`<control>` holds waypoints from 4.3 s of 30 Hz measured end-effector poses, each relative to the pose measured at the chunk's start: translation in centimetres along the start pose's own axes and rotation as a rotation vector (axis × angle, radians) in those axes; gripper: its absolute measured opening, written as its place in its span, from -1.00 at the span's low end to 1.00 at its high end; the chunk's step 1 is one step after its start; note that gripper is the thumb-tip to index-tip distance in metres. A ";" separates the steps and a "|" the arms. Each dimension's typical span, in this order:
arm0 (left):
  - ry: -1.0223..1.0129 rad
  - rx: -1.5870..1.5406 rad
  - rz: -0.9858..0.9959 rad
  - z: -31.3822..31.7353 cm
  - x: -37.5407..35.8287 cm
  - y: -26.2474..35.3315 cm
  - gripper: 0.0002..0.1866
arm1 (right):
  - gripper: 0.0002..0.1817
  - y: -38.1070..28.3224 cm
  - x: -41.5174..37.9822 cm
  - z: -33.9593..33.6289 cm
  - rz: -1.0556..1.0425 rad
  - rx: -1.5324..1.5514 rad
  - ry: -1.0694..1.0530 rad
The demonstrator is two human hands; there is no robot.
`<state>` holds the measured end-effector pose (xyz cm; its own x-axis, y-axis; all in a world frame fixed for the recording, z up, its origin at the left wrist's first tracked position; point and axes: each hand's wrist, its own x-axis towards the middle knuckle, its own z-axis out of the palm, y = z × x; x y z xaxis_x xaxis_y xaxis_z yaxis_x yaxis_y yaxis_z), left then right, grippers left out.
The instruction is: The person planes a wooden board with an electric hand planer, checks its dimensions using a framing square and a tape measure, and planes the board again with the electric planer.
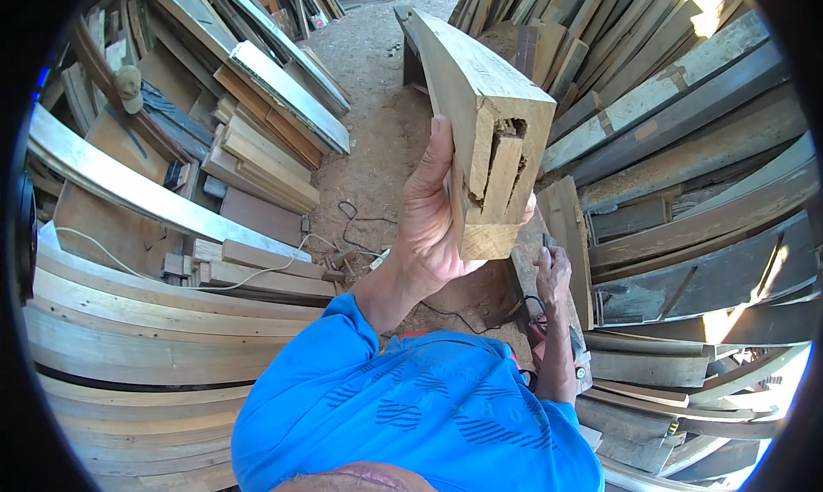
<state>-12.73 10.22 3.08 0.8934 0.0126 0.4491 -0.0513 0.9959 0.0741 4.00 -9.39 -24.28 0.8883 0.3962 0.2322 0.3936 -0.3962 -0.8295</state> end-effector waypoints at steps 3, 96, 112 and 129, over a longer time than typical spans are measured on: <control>0.039 0.001 0.008 0.0 0.0 -0.3 -0.41 | -0.63 1.4 -0.1 -0.2 0.015 -0.058 -0.003; 1.212 1.653 -0.211 -52.7 -3.7 -14.1 0.23 | -0.46 15.7 -5.8 3.2 0.362 -0.646 -0.553; 1.275 1.460 -0.141 -60.1 5.4 -2.4 0.12 | -0.62 14.8 -8.5 -1.3 0.769 0.250 -0.320; 0.979 1.672 -0.258 -54.4 -3.2 -11.1 0.04 | -0.86 27.0 -16.3 -3.3 0.772 1.173 1.091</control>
<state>9.23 4.00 -47.64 0.8163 0.5282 -0.2338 0.3236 -0.0829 0.9425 0.91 -29.29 -48.78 0.7028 -0.4463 -0.5539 -0.0751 0.7278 -0.6817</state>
